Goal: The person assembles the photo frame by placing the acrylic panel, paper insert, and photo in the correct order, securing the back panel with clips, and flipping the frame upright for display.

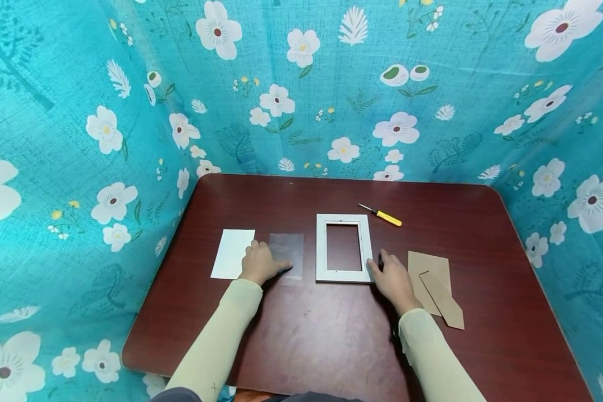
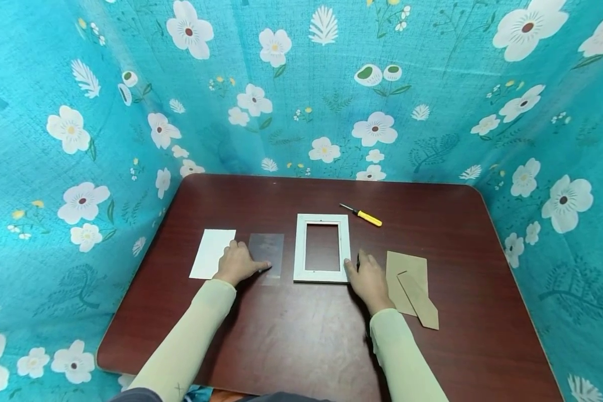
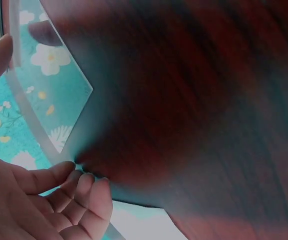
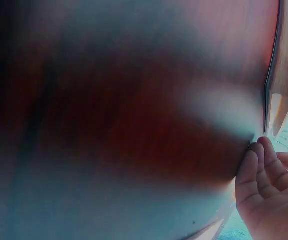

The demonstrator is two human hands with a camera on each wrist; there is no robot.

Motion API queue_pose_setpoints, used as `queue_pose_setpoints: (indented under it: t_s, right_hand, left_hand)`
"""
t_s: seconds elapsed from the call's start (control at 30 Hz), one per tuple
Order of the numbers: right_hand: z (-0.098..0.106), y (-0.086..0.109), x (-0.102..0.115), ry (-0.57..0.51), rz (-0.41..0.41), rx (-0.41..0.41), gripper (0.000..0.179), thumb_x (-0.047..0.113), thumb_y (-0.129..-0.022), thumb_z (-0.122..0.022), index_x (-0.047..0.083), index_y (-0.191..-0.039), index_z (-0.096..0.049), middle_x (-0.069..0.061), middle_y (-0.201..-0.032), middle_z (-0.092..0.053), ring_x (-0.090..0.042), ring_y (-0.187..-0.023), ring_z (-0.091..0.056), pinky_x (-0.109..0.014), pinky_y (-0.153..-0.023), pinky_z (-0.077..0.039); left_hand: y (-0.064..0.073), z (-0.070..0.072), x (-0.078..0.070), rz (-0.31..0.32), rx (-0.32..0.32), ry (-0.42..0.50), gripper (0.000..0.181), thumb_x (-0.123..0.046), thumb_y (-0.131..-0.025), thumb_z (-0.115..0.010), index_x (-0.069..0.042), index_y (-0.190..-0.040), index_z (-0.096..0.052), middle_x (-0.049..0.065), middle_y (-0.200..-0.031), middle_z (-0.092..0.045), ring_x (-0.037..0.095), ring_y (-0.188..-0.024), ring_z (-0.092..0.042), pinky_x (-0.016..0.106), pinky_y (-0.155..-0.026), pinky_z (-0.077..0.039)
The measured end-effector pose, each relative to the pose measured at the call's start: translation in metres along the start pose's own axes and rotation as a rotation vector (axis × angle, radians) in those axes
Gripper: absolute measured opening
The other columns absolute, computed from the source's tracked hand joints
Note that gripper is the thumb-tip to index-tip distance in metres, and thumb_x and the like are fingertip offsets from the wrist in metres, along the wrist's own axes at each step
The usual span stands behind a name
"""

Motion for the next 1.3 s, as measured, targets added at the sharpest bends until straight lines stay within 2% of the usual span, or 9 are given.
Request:
queue_pose_setpoints:
  t_s: [0.23, 0.43, 0.67, 0.93, 1.1, 1.2, 1.3]
  right_hand:
    - [-0.0073, 0.0004, 0.0003, 0.002, 0.011, 0.054, 0.07, 0.044, -0.099, -0.052, -0.009, -0.143, -0.038, -0.033, -0.137, -0.045, -0.047, -0.127, -0.042, -0.057, -0.102, -0.033]
    - [-0.008, -0.0003, 0.0029, 0.032, 0.024, 0.078, 0.064, 0.04, -0.099, -0.054, -0.01, -0.138, -0.045, -0.032, -0.131, -0.051, -0.049, -0.119, -0.049, -0.058, -0.096, -0.038]
    - [-0.0084, 0.0019, 0.0029, 0.05, 0.025, 0.087, 0.059, 0.04, -0.099, -0.054, -0.004, -0.138, -0.049, -0.029, -0.126, -0.056, -0.048, -0.113, -0.053, -0.059, -0.093, -0.04]
    - [-0.0077, 0.0028, 0.0059, 0.052, 0.026, 0.091, 0.056, 0.039, -0.099, -0.054, -0.006, -0.134, -0.053, -0.029, -0.125, -0.057, -0.048, -0.113, -0.053, -0.058, -0.093, -0.041]
    - [-0.0064, 0.0019, 0.0082, 0.041, 0.033, 0.086, 0.055, 0.039, -0.099, -0.054, -0.003, -0.134, -0.054, -0.029, -0.123, -0.058, -0.049, -0.112, -0.054, -0.059, -0.093, -0.04]
    - [-0.0075, 0.0025, 0.0074, 0.042, 0.028, 0.093, 0.055, 0.039, -0.1, -0.053, -0.002, -0.135, -0.054, -0.028, -0.124, -0.058, -0.049, -0.112, -0.054, -0.059, -0.092, -0.04]
    - [-0.0089, 0.0036, 0.0057, 0.042, 0.025, 0.096, 0.055, 0.039, -0.1, -0.053, -0.002, -0.136, -0.053, -0.028, -0.124, -0.058, -0.049, -0.112, -0.054, -0.059, -0.092, -0.04]
  left_hand:
    - [0.0014, -0.0015, -0.0023, 0.016, -0.016, 0.022, 0.096, -0.067, -0.055, -0.083, 0.008, -0.109, -0.058, 0.019, -0.104, -0.047, 0.038, -0.094, -0.052, 0.049, -0.072, -0.049]
    - [0.0024, -0.0066, -0.0009, 0.03, -0.008, 0.025, 0.097, -0.068, -0.053, -0.084, 0.007, -0.109, -0.057, 0.018, -0.104, -0.045, 0.038, -0.095, -0.051, 0.049, -0.073, -0.048]
    - [0.0005, -0.0068, 0.0001, 0.057, 0.011, 0.051, 0.094, -0.061, -0.055, -0.087, 0.007, -0.109, -0.054, 0.018, -0.103, -0.045, 0.037, -0.095, -0.051, 0.049, -0.073, -0.048]
    - [-0.0022, -0.0014, 0.0016, 0.113, 0.028, 0.119, 0.082, -0.045, -0.058, -0.092, 0.007, -0.108, -0.053, 0.02, -0.105, -0.046, 0.038, -0.1, -0.049, 0.05, -0.079, -0.047]
    - [-0.003, 0.0003, 0.0016, 0.12, 0.05, 0.145, 0.075, -0.039, -0.064, -0.091, 0.007, -0.11, -0.053, 0.021, -0.108, -0.045, 0.037, -0.102, -0.047, 0.049, -0.082, -0.045]
    - [-0.0022, -0.0003, 0.0021, 0.114, 0.045, 0.149, 0.074, -0.039, -0.066, -0.088, 0.007, -0.112, -0.053, 0.021, -0.11, -0.045, 0.038, -0.103, -0.046, 0.049, -0.083, -0.045]
    - [0.0005, -0.0024, 0.0039, 0.115, 0.016, 0.141, 0.079, -0.048, -0.067, -0.085, 0.008, -0.113, -0.053, 0.022, -0.11, -0.044, 0.039, -0.104, -0.045, 0.05, -0.082, -0.044]
Point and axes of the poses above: each hand's wrist, its own y-axis away from the middle knuckle, its own z-axis out of the back of the hand, x = y × z, the point moved 7 cm from there along -y, towards the middle knuckle
